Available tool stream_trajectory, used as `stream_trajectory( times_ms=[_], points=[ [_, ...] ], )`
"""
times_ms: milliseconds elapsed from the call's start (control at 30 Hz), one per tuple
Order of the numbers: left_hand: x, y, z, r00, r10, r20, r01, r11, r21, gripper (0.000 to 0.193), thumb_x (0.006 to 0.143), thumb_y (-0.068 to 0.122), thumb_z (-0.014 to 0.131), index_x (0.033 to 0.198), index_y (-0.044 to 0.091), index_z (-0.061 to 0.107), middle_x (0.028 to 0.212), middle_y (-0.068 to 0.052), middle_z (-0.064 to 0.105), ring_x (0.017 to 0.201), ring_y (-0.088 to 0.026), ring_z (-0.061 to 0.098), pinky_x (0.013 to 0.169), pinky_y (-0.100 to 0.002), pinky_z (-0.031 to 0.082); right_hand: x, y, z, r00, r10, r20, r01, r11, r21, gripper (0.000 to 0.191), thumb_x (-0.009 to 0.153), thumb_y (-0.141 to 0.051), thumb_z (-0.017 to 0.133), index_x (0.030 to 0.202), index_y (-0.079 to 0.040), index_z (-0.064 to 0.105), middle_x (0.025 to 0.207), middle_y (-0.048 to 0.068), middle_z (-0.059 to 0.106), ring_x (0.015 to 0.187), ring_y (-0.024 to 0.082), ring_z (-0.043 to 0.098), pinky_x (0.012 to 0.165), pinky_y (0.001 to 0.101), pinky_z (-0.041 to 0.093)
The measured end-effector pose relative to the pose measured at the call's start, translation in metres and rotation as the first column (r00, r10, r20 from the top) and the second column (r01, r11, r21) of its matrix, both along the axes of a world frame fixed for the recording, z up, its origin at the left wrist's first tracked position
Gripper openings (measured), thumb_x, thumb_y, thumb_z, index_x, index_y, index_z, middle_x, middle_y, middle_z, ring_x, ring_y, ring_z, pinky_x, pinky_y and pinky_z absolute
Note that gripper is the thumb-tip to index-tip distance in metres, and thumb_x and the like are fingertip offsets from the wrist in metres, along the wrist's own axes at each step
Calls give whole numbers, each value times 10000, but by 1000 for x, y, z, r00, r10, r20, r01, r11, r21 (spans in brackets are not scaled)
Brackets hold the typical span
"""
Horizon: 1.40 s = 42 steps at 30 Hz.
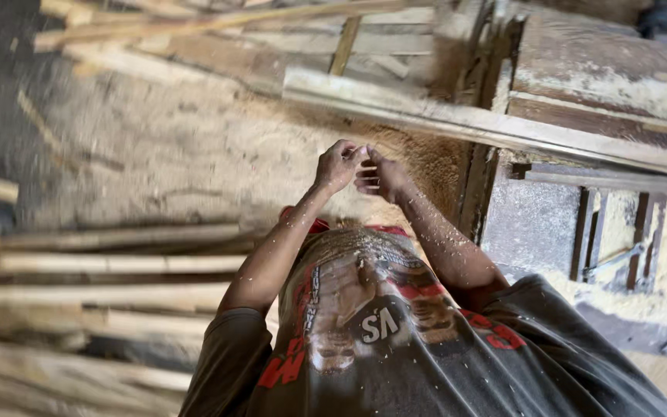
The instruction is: The person picks up long wooden planks and strips from piles on the sawmill floor, carries them across the work area, and positions them near a saw machine, repeatedly moving individual boards between the lumber piles and the machine.
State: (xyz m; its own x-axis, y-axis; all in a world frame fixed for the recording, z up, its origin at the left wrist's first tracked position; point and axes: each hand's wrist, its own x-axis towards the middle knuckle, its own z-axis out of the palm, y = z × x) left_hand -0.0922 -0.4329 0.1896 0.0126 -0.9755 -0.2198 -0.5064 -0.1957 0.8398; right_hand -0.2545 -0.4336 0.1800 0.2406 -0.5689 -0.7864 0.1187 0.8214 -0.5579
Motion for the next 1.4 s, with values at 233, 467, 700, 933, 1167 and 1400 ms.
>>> stream_trajectory(
  times_ms=[233, 467, 700, 933, 1167, 1400],
  points=[
    [27, -184, -9, 847, -402, 349, 488, 847, -210, 585, 904, 522, 721, 1199, 20, 662, 1202, -220, 661, 1159, -398, 609, 1018, -497, 473, 53, -83, -6, 893, -442, -85, 449, 862, 235, 1166, 772, -846, 497, 1595, -72, 208, 1459, 320, 419, 1207, 457, 585, 893, 565, 598],
    [42, -283, -37, 295, -911, 288, 836, 392, 385, 979, 792, 754, 642, 1493, 92, 471, 1442, -324, 517, 1349, -468, 511, 1093, -541, 432, 121, -144, -55, 429, -900, -80, 894, 410, 182, 1193, 752, -927, 434, 1573, -78, 271, 1453, 249, 446, 1293, 408, 516, 1030, 584, 498],
    [48, -306, -48, 35, -993, 109, 922, 74, 380, 1067, 848, 811, 568, 1365, -121, 522, 1262, -387, 613, 1235, -485, 599, 1041, -505, 490, 167, -173, -43, 20, -938, -345, 989, 69, -130, 1046, 998, -878, 352, 1261, 113, 558, 809, 177, 579, 630, 266, 556, 537, 428, 464],
    [66, -317, -56, -58, -991, 123, 973, -28, 228, 1078, 878, 837, 449, 1260, -161, 584, 1207, -413, 628, 1180, -513, 615, 1016, -518, 500, 197, -185, -9, -103, -608, -787, 950, 175, -260, 833, 1014, -700, 447, 1007, 91, 707, 719, 237, 703, 672, 305, 731, 700, 436, 592],
    [87, -324, -54, -109, -977, 183, 972, -66, 225, 1064, 904, 857, 374, 1124, -151, 631, 1098, -425, 647, 1094, -517, 650, 973, -534, 516, 230, -196, 12, -137, -603, -786, 959, 118, -257, 741, 969, -637, 473, 1041, 72, 677, 759, 261, 720, 693, 362, 769, 742, 461, 608],
    [108, -331, -49, -102, -982, 157, 972, -65, 225, 1085, 885, 866, 370, 1145, -160, 609, 1082, -405, 659, 1074, -500, 663, 938, -523, 539, 247, -204, 10, -17, -495, -869, 964, 223, -146, 841, 1041, -671, 439, 1048, 128, 702, 959, 326, 707, 943, 428, 728, 901, 492, 569]
  ],
)
